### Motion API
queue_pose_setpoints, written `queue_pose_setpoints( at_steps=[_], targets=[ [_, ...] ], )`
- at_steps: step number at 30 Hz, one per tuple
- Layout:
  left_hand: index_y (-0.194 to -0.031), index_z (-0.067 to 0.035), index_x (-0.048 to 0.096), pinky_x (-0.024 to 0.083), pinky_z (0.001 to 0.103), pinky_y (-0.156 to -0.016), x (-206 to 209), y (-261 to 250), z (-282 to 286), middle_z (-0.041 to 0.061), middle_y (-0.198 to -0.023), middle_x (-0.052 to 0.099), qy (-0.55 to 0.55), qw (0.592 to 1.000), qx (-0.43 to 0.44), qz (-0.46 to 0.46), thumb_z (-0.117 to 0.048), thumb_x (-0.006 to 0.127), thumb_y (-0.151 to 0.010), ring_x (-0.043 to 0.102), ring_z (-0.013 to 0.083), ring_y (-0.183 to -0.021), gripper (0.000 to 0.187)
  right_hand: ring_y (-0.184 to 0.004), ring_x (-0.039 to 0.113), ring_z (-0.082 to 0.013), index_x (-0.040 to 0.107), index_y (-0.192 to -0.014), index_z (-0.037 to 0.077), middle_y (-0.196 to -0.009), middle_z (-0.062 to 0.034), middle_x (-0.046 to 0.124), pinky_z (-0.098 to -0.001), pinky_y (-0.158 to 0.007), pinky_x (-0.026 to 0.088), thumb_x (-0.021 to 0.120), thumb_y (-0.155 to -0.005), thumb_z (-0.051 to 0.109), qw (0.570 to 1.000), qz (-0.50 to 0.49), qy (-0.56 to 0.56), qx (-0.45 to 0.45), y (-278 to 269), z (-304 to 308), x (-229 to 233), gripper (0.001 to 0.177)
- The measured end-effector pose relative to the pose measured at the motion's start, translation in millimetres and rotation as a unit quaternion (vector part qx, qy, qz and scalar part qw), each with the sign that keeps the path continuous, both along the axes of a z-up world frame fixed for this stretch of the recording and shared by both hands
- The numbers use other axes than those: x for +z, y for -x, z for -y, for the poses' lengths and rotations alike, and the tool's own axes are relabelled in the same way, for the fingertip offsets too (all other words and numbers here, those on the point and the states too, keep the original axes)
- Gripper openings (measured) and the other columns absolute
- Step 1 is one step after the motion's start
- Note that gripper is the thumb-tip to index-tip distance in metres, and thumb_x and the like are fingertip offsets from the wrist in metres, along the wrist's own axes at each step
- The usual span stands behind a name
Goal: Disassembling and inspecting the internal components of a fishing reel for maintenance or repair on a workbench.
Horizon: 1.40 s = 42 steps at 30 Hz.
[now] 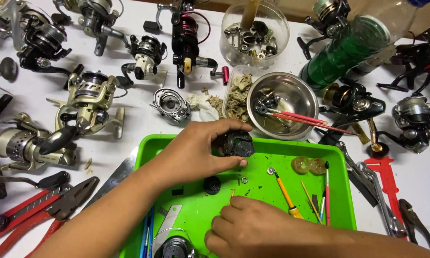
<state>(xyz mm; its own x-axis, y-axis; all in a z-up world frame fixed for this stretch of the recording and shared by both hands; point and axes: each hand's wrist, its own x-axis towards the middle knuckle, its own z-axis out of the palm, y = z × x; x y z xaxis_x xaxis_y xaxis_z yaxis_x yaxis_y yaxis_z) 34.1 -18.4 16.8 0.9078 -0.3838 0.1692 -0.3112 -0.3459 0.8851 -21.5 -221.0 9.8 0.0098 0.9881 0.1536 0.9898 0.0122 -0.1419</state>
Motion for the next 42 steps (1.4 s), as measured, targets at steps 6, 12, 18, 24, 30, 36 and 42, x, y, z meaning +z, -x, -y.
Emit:
queue_pose_setpoints(
  at_steps=[6,12,18,24,30,36,42],
  targets=[
    [-0.128,-0.021,0.065,0.051,0.022,-0.09,-1.7,-0.2,-0.7,0.0,-0.125,0.076,-0.011,1.0,0.006,0.0,-0.027,0.086,-0.079,0.071,0.0077,-0.105,0.053,-0.059,0.048,-0.0209,0.057,-0.084,0.018,-0.073,-0.0008,0.051,-0.035,-0.06,0.039,0.058,-0.106,0.016,0.995,0.053,-0.079,-0.005,-1.0,-2.9,-0.4,0.022],
    [-0.129,-0.02,0.065,0.051,0.022,-0.093,-5.5,-1.0,-1.0,0.002,-0.129,0.074,0.004,1.0,0.006,0.017,-0.026,0.087,-0.079,0.071,0.0096,-0.111,0.054,-0.059,0.046,-0.0224,0.053,-0.076,0.012,-0.067,-0.0023,0.047,-0.0391,-0.056,0.034,0.052,-0.104,0.01,0.998,-0.01,-0.054,-0.021,-15.9,4.3,27.4,0.029],
    [-0.128,-0.022,0.064,0.052,0.022,-0.088,-4.2,-1.1,-0.7,0.0,-0.121,0.077,-0.009,1.0,0.002,0.011,-0.025,0.086,-0.08,0.072,0.009,-0.103,0.053,-0.071,0.06,-0.0272,0.064,-0.132,0.014,-0.105,-0.0098,0.065,-0.0444,-0.06,0.043,0.057,-0.094,0.011,0.992,0.051,-0.007,-0.112,-16.9,7.4,40.8,0.039],
    [-0.129,-0.022,0.064,0.051,0.022,-0.089,-3.0,-1.0,-1.4,0.0,-0.125,0.076,-0.019,1.0,-0.001,0.02,-0.026,0.087,-0.079,0.072,0.0092,-0.103,0.055,-0.061,0.052,-0.0273,0.065,-0.081,0.012,-0.073,-0.0059,0.056,-0.0421,-0.06,0.042,0.062,-0.094,0.01,0.999,0.027,0.026,-0.031,3.6,1.3,6.0,0.014],
    [-0.129,-0.021,0.064,0.051,0.021,-0.086,-2.1,0.0,-1.2,0.0,-0.124,0.075,0.001,1.0,-0.005,0.017,-0.026,0.087,-0.08,0.069,0.0074,-0.099,0.054,-0.062,0.055,-0.0303,0.063,-0.074,0.013,-0.073,-0.0072,0.059,-0.0434,-0.058,0.04,0.068,-0.083,0.009,0.999,0.01,0.048,-0.003,0.0,-5.8,-1.9,0.012],
    [-0.128,-0.019,0.066,0.049,0.021,-0.094,-2.7,-0.4,-0.8,0.0,-0.127,0.074,0.009,1.0,0.0,0.019,-0.025,0.086,-0.079,0.068,0.0071,-0.109,0.053,-0.058,0.055,-0.0303,0.053,-0.085,0.008,-0.07,-0.0069,0.054,-0.0459,-0.057,0.046,0.066,-0.093,0.009,0.999,-0.052,-0.01,-0.011,-13.5,2.5,30.4,0.015],
    [-0.129,-0.02,0.065,0.049,0.021,-0.097,-0.3,0.4,-1.0,0.0,-0.125,0.075,0.029,0.999,-0.005,0.031,-0.026,0.086,-0.08,0.068,0.0072,-0.11,0.053,-0.091,0.069,-0.0304,0.062,-0.125,0.003,-0.11,-0.0131,0.071,-0.041,-0.08,0.056,0.059,-0.099,0.006,0.974,-0.184,-0.091,-0.093,-35.7,33.4,74.5,0.027]
  ],
)
